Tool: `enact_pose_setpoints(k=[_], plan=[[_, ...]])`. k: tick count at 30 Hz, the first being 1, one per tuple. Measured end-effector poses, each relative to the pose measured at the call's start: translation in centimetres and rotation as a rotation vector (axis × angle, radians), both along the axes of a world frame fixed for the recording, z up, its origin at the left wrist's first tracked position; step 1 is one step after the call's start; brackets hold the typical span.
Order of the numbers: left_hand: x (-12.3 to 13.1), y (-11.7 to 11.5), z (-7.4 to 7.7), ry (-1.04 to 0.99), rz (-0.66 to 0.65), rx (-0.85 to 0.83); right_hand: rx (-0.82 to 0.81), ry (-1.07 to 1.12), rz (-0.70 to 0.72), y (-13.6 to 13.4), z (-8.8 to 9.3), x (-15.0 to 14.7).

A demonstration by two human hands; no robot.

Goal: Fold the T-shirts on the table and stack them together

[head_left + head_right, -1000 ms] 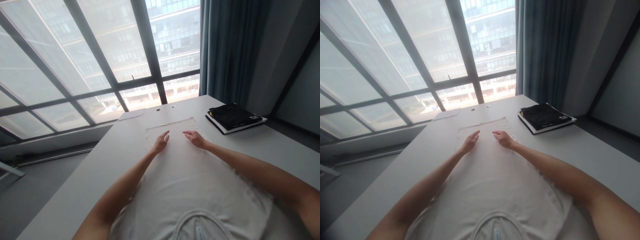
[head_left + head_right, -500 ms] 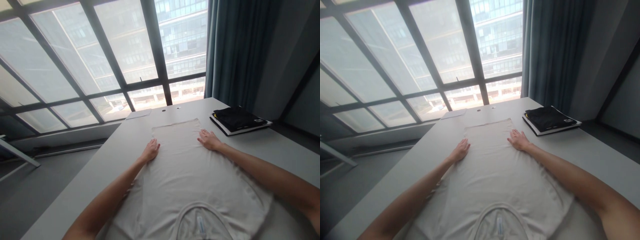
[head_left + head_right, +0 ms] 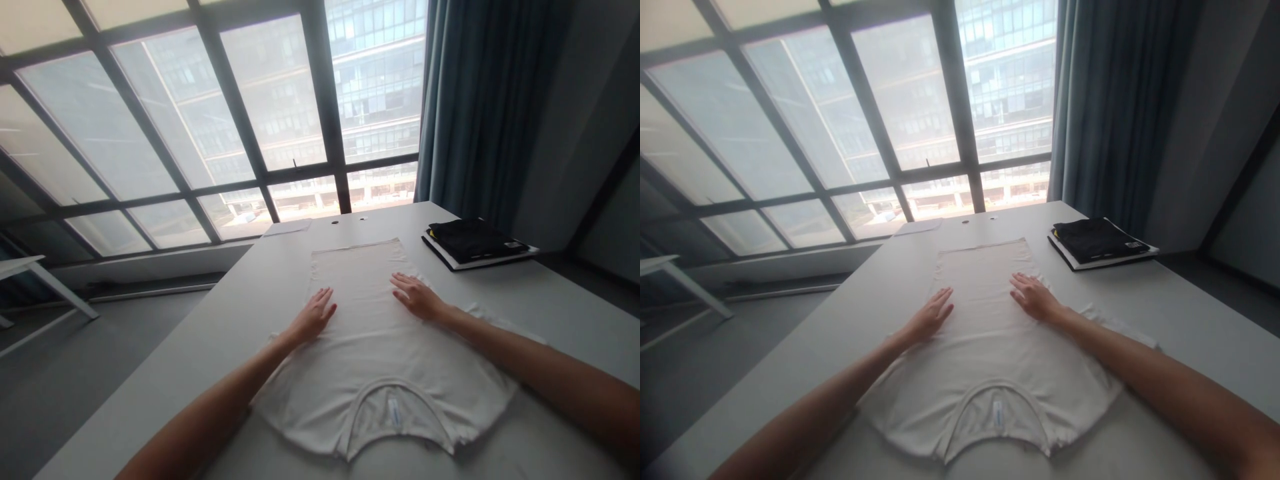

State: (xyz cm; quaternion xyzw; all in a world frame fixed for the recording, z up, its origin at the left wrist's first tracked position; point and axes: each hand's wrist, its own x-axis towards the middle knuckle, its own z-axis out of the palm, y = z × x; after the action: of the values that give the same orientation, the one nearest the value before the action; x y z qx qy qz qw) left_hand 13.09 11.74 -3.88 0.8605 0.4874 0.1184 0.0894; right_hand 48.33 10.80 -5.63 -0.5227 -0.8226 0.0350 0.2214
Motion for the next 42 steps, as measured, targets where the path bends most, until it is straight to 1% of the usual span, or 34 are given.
enact_pose_setpoints(k=[3,6,8,12,14,16,17,20,25,29,32,35,38,40,42], plan=[[1.1,-3.3,0.4,0.048,-0.102,-0.011,-0.033,0.000,0.043,-3.1,0.3,-0.9],[1.8,-7.1,0.3,0.108,-0.215,-0.031,-0.099,-0.025,0.144,-6.6,-0.1,-1.6],[1.9,-9.3,0.3,0.119,-0.295,-0.032,-0.131,-0.037,0.204,-8.4,-0.4,-1.5],[1.8,-12.3,1.1,0.098,-0.451,-0.039,-0.127,0.010,0.254,-10.1,-0.1,-1.2],[1.7,-13.2,1.4,0.101,-0.494,-0.054,-0.163,-0.003,0.349,-10.7,0.3,-1.2],[1.8,-13.7,1.7,0.110,-0.511,-0.066,-0.209,-0.025,0.427,-11.3,0.7,-1.2],[1.8,-13.9,1.7,0.114,-0.510,-0.069,-0.218,-0.019,0.437,-11.6,0.8,-1.2],[2.3,-14.1,2.0,0.108,-0.498,-0.063,-0.203,0.029,0.412,-12.5,0.8,-1.3],[3.5,-14.6,2.0,0.106,-0.521,-0.063,-0.214,0.004,0.443,-13.3,0.9,-1.1],[3.9,-14.8,2.0,0.120,-0.524,-0.062,-0.137,0.045,0.355,-13.6,0.9,-0.5],[4.4,-14.5,2.3,0.102,-0.517,-0.060,-0.154,0.032,0.326,-13.8,0.6,0.1],[5.4,-14.3,2.4,0.073,-0.524,-0.044,-0.129,0.029,0.320,-13.9,0.4,0.7],[6.3,-14.5,2.0,0.068,-0.546,-0.047,-0.061,0.064,0.245,-14.0,0.4,1.1],[6.7,-14.8,1.7,0.079,-0.568,-0.060,-0.072,0.059,0.214,-14.1,0.2,1.5],[6.8,-15.1,1.5,0.085,-0.577,-0.066,-0.124,0.011,0.228,-14.4,-0.2,1.8]])
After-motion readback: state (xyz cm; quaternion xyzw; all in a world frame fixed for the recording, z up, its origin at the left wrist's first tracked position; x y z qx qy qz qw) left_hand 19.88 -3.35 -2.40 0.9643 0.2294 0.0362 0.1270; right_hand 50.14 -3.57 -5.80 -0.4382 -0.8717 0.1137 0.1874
